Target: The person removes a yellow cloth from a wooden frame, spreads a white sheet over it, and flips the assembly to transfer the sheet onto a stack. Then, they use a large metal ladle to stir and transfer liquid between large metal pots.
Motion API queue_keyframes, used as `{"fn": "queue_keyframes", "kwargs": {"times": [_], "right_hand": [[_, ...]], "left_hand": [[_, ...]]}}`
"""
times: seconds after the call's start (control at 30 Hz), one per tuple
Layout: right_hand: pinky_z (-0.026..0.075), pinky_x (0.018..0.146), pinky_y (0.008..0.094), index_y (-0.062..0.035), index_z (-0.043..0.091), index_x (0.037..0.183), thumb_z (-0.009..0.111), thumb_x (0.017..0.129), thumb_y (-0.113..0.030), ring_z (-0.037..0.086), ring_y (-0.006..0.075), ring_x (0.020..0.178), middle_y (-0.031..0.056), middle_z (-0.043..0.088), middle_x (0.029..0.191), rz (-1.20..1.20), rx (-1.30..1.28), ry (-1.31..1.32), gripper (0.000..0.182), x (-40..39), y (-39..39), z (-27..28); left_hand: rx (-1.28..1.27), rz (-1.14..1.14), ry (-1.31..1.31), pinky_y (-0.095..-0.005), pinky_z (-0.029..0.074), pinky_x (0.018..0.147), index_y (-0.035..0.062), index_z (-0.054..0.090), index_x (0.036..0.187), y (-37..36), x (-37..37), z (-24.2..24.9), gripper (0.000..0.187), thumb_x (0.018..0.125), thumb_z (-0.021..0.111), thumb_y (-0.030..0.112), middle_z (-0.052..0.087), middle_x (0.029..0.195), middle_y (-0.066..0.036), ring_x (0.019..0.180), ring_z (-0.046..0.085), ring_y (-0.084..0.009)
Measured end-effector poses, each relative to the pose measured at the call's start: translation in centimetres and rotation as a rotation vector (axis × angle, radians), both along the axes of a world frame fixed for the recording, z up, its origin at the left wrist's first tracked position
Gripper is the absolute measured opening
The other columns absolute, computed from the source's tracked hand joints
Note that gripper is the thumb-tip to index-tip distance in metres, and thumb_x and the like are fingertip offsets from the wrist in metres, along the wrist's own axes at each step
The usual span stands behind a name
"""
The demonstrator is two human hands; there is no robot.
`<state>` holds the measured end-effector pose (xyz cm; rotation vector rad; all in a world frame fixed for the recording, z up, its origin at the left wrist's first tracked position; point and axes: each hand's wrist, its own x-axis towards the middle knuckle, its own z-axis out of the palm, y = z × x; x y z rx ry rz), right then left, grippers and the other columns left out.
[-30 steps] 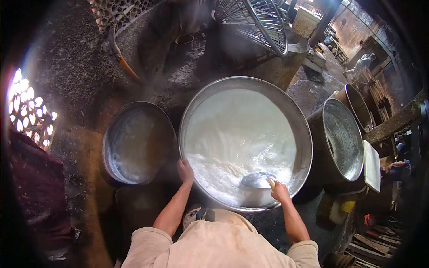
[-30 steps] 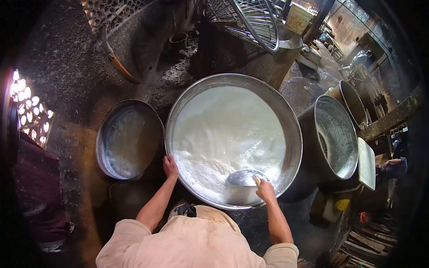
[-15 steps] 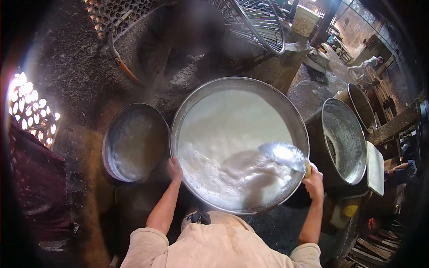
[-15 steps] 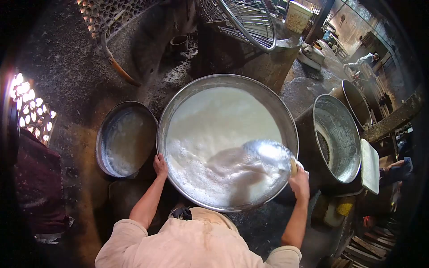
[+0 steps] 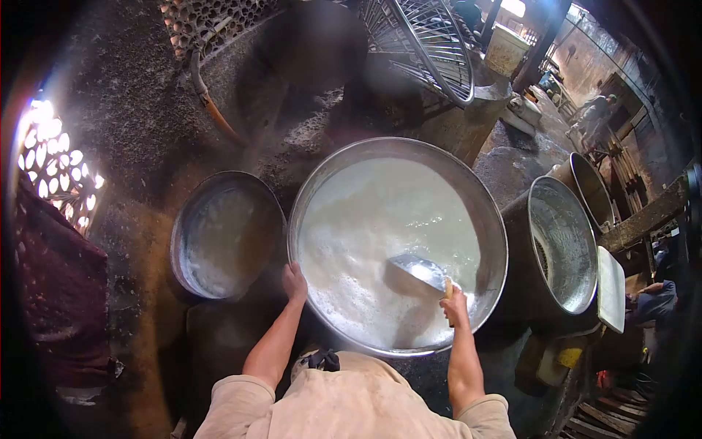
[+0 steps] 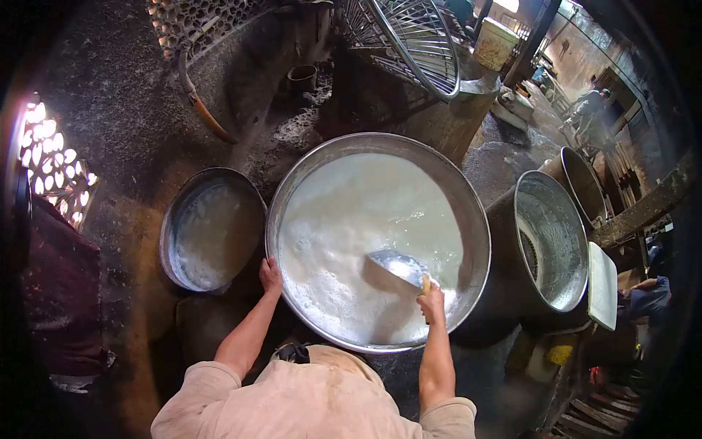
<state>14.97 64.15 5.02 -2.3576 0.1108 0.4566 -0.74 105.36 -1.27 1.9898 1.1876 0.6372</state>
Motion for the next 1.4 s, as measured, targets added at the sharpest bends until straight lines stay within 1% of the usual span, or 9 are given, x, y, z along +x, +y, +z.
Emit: {"fn": "queue_keyframes", "kwargs": {"times": [0.23, 0.43, 0.67, 0.8, 0.9, 0.97, 1.03, 1.17, 1.4], "right_hand": [[0.050, 0.039, 0.0322, -0.0010, 0.053, 0.098, 0.062, 0.061, -0.003, 0.056, 0.0176, 0.046, 0.0101, 0.058, 0.063, 0.019, 0.069, 0.122, 0.038, -5.8, 5.3, -2.2], [0.048, 0.039, 0.0310, -0.0018, 0.053, 0.111, 0.062, 0.062, -0.001, 0.055, 0.0161, 0.046, 0.0084, 0.056, 0.061, -0.018, 0.116, 0.221, 0.050, -10.7, 9.5, -1.9], [0.046, 0.039, 0.0309, -0.0023, 0.046, 0.126, 0.064, 0.062, 0.000, 0.054, 0.0157, 0.045, 0.0091, 0.056, 0.062, 0.011, 0.196, 0.310, 0.066, -14.0, 13.5, 4.3], [0.045, 0.038, 0.0300, 0.0028, 0.041, 0.129, 0.067, 0.062, 0.000, 0.053, 0.0151, 0.046, 0.0096, 0.058, 0.068, 0.073, 0.190, 0.300, 0.072, -12.0, 13.8, 8.7], [0.042, 0.037, 0.0296, 0.0041, 0.046, 0.122, 0.069, 0.062, 0.001, 0.052, 0.0122, 0.047, 0.0085, 0.056, 0.069, 0.184, 0.144, 0.222, 0.064, -8.7, 15.9, 14.3], [0.048, 0.045, 0.0338, 0.0017, 0.050, 0.119, 0.071, 0.060, -0.003, 0.058, 0.0194, 0.054, 0.0131, 0.061, 0.073, 0.195, 0.037, 0.162, 0.063, -6.1, 18.4, 16.5], [0.051, 0.058, 0.0377, -0.0002, 0.051, 0.117, 0.068, 0.060, -0.005, 0.063, 0.0298, 0.068, 0.0185, 0.064, 0.080, 0.382, -0.045, -0.377, 0.059, -3.3, 20.4, 14.4], [0.049, 0.078, 0.0433, -0.0039, 0.054, 0.114, 0.057, 0.066, -0.006, 0.060, 0.0375, 0.090, 0.0229, 0.062, 0.096, 0.328, -0.220, -0.261, 0.048, 1.7, 25.8, 10.9], [0.050, 0.081, 0.0430, -0.0056, 0.058, 0.105, 0.061, 0.066, -0.010, 0.060, 0.0374, 0.092, 0.0206, 0.063, 0.098, 0.385, -0.352, -0.093, 0.040, 1.7, 22.4, 2.8]], "left_hand": [[-0.037, 0.015, -0.100, -0.0492, 0.040, 0.077, -0.0084, 0.053, 0.093, 0.0, 0.1, -1.3, 0.044, 0.094, 0.039, 0.033, 0.056, 0.093, -0.031, 0.089, 0.053, -0.0463], [-0.098, 0.031, -0.181, -0.0468, 0.039, 0.081, -0.0105, 0.052, 0.098, -0.6, 0.1, -0.7, 0.044, 0.094, 0.039, 0.031, 0.054, 0.097, -0.032, 0.093, 0.051, -0.0459], [-0.185, 0.040, -0.159, -0.0441, 0.034, 0.095, -0.0111, 0.048, 0.113, -0.9, -0.2, -3.2, 0.050, 0.095, 0.036, 0.034, 0.049, 0.114, -0.032, 0.109, 0.045, -0.0442], [-0.257, 0.005, -0.212, -0.0448, 0.035, 0.089, -0.0083, 0.047, 0.109, -1.1, -0.4, -1.4, 0.045, 0.095, 0.036, 0.033, 0.050, 0.107, -0.029, 0.103, 0.047, -0.0433], [-0.304, -0.083, -0.214, -0.0453, 0.036, 0.083, -0.0072, 0.048, 0.105, -0.7, -0.4, -1.4, 0.041, 0.094, 0.036, 0.031, 0.050, 0.101, -0.027, 0.096, 0.048, -0.0427], [-0.245, -0.065, -0.255, -0.0460, 0.036, 0.082, -0.0062, 0.048, 0.105, -1.0, -0.3, -1.1, 0.039, 0.094, 0.037, 0.029, 0.050, 0.099, -0.026, 0.094, 0.048, -0.0426], [-0.119, -0.047, -0.338, -0.0473, 0.036, 0.080, -0.0043, 0.047, 0.103, -1.3, -0.2, -0.8, 0.033, 0.093, 0.038, 0.026, 0.050, 0.095, -0.025, 0.091, 0.048, -0.0425], [-0.140, -0.045, -0.285, -0.0477, 0.037, 0.079, -0.0033, 0.048, 0.101, -1.2, -0.3, -0.1, 0.029, 0.092, 0.042, 0.023, 0.050, 0.093, -0.024, 0.090, 0.049, -0.0417], [-0.119, -0.049, -0.115, -0.0475, 0.038, 0.075, -0.0028, 0.047, 0.094, -1.1, -0.2, 0.0, 0.028, 0.090, 0.046, 0.025, 0.051, 0.091, -0.024, 0.087, 0.050, -0.0409]]}}
